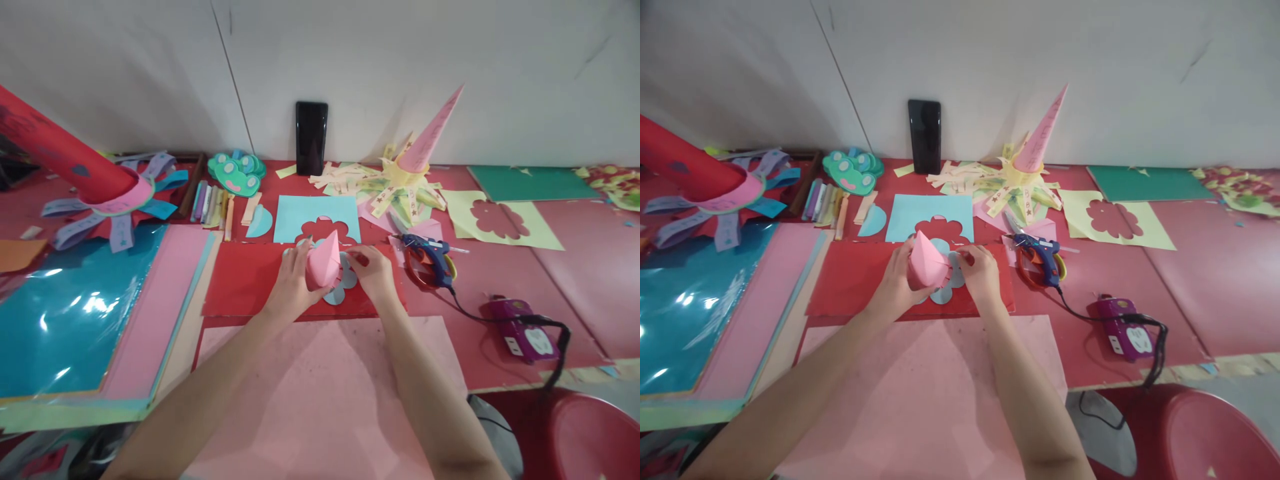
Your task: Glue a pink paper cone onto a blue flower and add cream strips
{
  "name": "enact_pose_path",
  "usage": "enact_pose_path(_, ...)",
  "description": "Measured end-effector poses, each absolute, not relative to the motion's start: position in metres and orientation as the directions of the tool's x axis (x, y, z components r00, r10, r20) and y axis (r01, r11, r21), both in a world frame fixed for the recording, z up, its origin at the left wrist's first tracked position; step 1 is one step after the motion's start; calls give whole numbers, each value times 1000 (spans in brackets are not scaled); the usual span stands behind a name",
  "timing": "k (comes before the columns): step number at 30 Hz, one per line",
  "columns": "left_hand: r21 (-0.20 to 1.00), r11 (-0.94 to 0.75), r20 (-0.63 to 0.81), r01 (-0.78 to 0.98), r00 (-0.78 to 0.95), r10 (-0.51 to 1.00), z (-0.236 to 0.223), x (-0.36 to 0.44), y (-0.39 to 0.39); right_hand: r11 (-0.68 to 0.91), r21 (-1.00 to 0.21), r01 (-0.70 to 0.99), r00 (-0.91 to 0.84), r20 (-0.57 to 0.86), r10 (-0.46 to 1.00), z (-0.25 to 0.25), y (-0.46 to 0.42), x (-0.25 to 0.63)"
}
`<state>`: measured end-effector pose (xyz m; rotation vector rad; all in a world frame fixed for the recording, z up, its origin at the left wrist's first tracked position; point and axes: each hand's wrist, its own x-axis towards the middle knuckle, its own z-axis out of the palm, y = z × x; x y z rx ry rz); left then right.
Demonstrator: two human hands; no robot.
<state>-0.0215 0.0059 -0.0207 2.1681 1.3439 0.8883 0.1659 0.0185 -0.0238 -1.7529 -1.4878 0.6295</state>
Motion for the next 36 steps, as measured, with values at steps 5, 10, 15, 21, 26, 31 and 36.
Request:
enact_pose_path(5,678,-430,304,596,305,902,-17,-33,16,-46,-817,575,232,109,967,-19,17,165)
enact_pose_path(10,724,-436,275,535,356,893,-15,-47,25,-35,-853,521,252,115,961,-21,17,168)
enact_pose_path(15,776,-387,185,498,406,895,-8,-53,27,-7,-867,499,234,126,964,-23,18,168)
enact_pose_path(21,807,-373,139,458,467,873,-3,-57,29,-8,-852,524,246,142,959,-21,18,166)
enact_pose_path(26,788,-375,176,488,405,897,-3,-61,32,-11,-819,574,244,159,957,-23,18,165)
enact_pose_path(31,697,-392,177,600,385,906,-9,-56,29,-32,-775,631,230,148,962,-28,20,165)
enact_pose_path(36,506,-391,230,769,316,920,-16,-51,29,-12,-697,717,178,167,970,-30,20,165)
